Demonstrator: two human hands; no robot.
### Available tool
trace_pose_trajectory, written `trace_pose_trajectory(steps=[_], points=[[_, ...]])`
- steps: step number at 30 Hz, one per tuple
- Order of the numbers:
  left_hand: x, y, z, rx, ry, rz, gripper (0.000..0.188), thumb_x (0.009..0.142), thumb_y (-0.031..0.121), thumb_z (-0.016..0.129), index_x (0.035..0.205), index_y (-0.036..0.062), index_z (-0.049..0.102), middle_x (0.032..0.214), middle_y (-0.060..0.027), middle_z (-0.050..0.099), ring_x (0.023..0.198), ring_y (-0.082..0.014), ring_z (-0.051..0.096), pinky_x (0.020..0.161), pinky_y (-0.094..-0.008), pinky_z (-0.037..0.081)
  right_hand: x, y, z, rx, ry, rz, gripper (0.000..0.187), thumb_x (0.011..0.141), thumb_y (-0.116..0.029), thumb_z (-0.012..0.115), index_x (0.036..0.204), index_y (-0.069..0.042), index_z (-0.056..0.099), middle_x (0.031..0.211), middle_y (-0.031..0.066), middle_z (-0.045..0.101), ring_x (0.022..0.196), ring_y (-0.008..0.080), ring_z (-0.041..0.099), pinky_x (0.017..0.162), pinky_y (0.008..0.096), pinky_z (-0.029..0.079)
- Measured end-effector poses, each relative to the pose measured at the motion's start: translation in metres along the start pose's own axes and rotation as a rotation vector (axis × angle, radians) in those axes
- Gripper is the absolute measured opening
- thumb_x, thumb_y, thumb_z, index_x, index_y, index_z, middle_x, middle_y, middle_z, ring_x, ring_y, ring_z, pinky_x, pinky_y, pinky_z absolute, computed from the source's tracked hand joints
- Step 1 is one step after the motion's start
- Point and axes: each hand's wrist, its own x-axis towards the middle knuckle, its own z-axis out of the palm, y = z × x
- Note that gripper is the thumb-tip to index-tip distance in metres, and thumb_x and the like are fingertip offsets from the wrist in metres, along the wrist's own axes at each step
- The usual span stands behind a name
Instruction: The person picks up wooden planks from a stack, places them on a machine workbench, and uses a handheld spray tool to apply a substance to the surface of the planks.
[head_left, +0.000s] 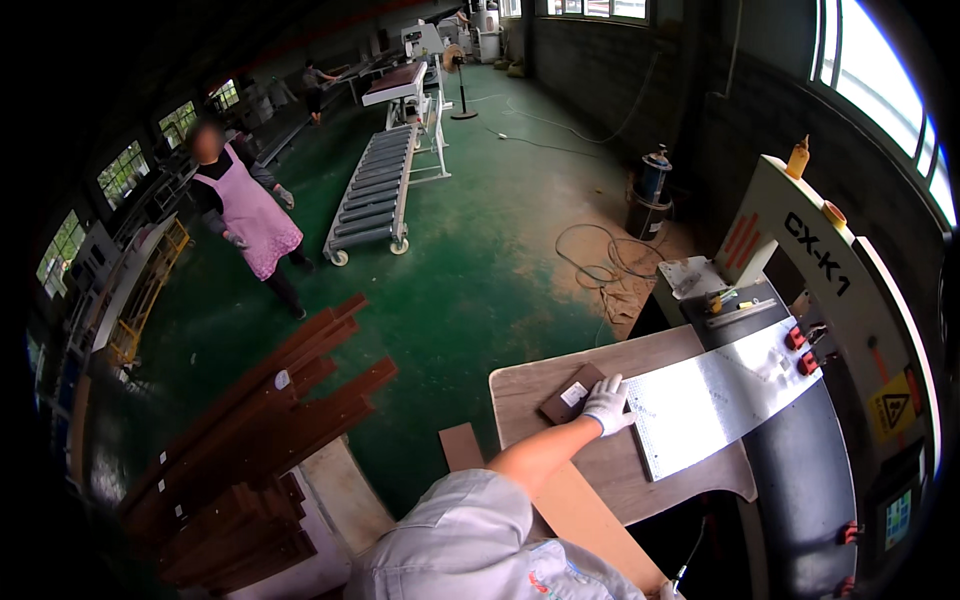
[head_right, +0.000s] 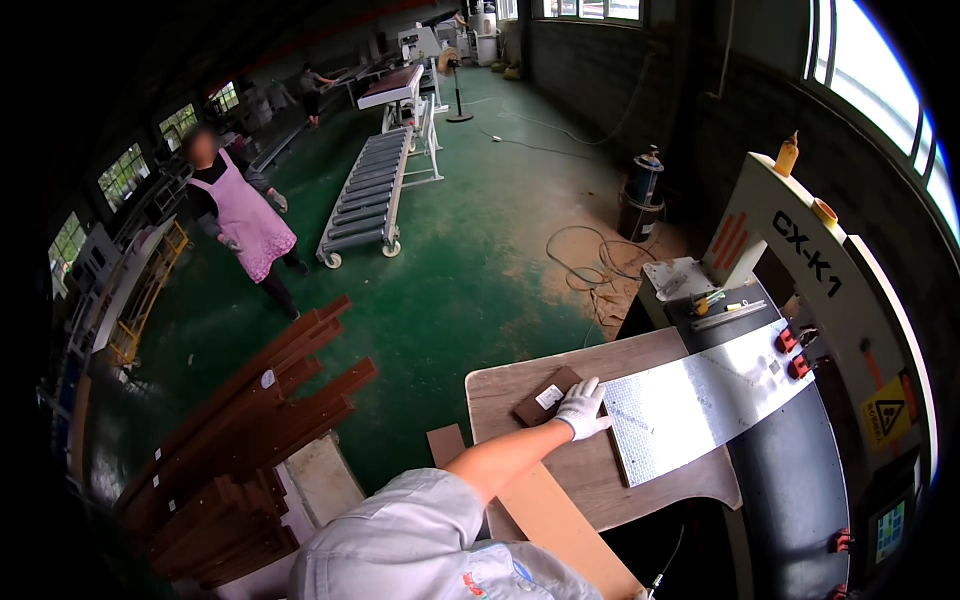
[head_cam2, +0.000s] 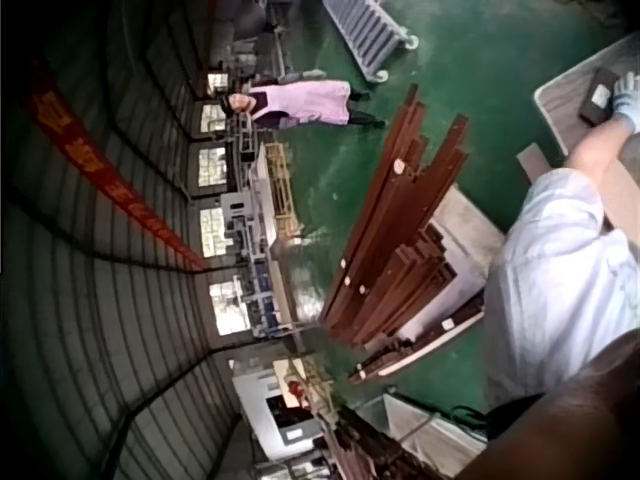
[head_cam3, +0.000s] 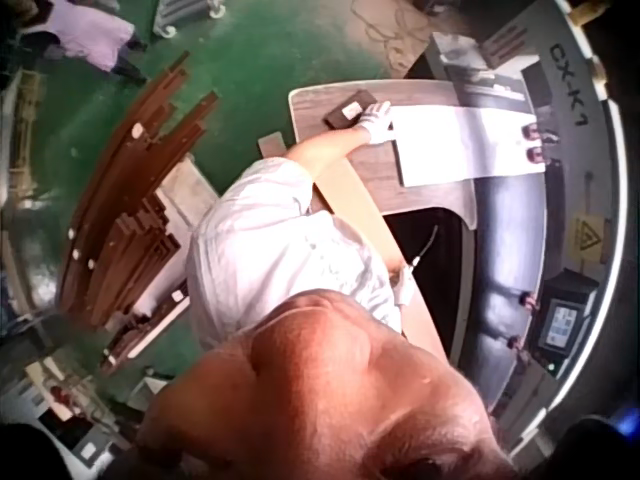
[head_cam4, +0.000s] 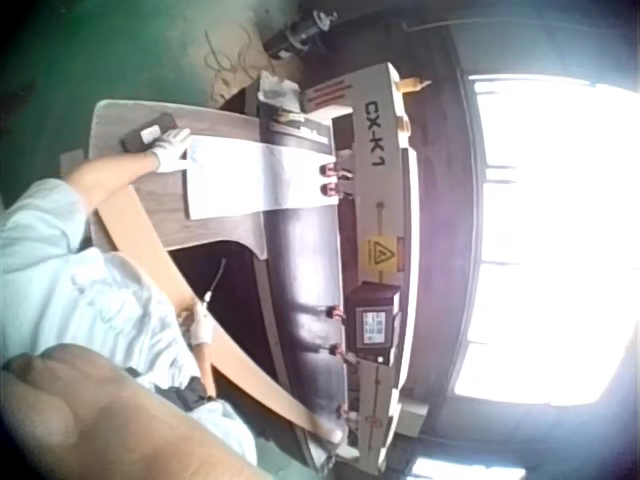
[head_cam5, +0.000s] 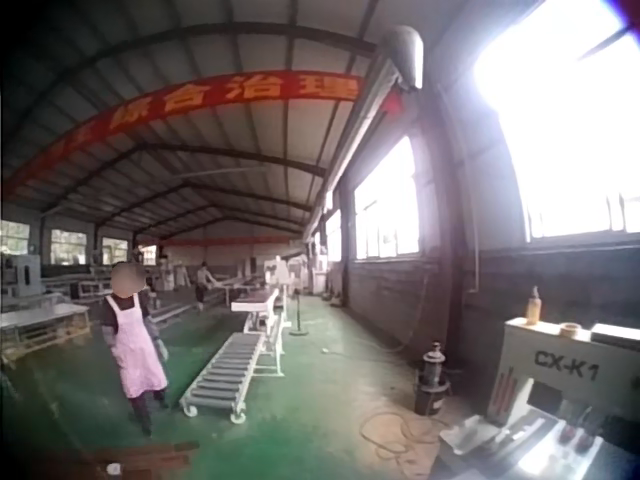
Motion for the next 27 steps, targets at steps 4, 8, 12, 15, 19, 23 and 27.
trace_pose_trajectory(steps=[4,8,12,15,19,23,27], points=[[0.023,0.017,0.004,0.119,-0.124,-0.008,0.088,0.082,0.055,0.077,0.143,-0.0012,0.047,0.154,-0.0243,0.041,0.147,-0.0410,0.035,0.124,-0.0533,0.023,-0.006,-0.007,0.012,0.057,0.074,-0.069,0.033,0.106,-0.039,0.060,0.088,-0.012,0.065,0.062,-0.0015,0.057,0.046,0.0100,0.048,0.042,0.0255,0.035],[0.025,0.019,0.002,0.146,-0.117,0.018,0.088,0.079,0.055,0.079,0.140,-0.0001,0.049,0.145,-0.0228,0.047,0.140,-0.0395,0.040,0.124,-0.0526,0.023,-0.003,-0.004,0.005,0.070,0.026,0.003,0.030,0.106,-0.037,0.061,0.088,-0.013,0.065,0.062,-0.0031,0.055,0.047,0.0081,0.045,0.043,0.0250,0.034],[0.024,0.018,0.001,0.163,-0.136,0.009,0.090,0.078,0.055,0.079,0.141,-0.0010,0.048,0.147,-0.0229,0.046,0.140,-0.0396,0.040,0.124,-0.0528,0.023,0.001,-0.001,-0.003,0.109,-0.013,0.084,0.029,0.106,-0.036,0.062,0.088,-0.013,0.064,0.062,-0.0037,0.054,0.047,0.0078,0.045,0.043,0.0250,0.033],[0.024,0.022,-0.001,0.173,-0.152,-0.005,0.091,0.077,0.055,0.080,0.142,-0.0018,0.049,0.146,-0.0235,0.047,0.140,-0.0399,0.040,0.123,-0.0525,0.024,0.007,0.005,-0.007,0.107,0.011,0.093,0.029,0.106,-0.036,0.062,0.087,-0.013,0.064,0.063,-0.0032,0.055,0.048,0.0083,0.046,0.043,0.0253,0.033],[0.019,0.017,-0.001,0.191,-0.137,-0.007,0.094,0.076,0.056,0.081,0.141,-0.0034,0.050,0.143,-0.0247,0.048,0.138,-0.0402,0.041,0.122,-0.0533,0.026,0.007,0.009,-0.009,0.000,-0.034,0.053,0.031,0.106,-0.038,0.062,0.088,-0.013,0.064,0.065,-0.0019,0.058,0.049,0.0089,0.047,0.043,0.0256,0.034],[0.022,0.022,-0.004,0.243,-0.157,0.011,0.095,0.077,0.060,0.078,0.142,-0.0031,0.051,0.143,-0.0252,0.050,0.137,-0.0402,0.044,0.121,-0.0543,0.027,-0.002,0.006,-0.008,-0.028,-0.023,0.030,0.032,0.106,-0.038,0.061,0.089,-0.011,0.065,0.067,0.0000,0.060,0.049,0.0084,0.049,0.044,0.0253,0.034],[0.048,0.048,-0.015,0.467,-0.134,0.101,0.069,0.079,0.063,0.071,0.115,0.0046,0.076,0.121,-0.0207,0.071,0.118,-0.0359,0.065,0.099,-0.0538,0.049,0.070,0.067,-0.040,-0.382,0.198,-0.437,0.028,0.099,-0.031,0.068,0.078,-0.015,0.058,0.064,-0.0012,0.054,0.052,0.0122,0.053,0.045,0.0322,0.041]])
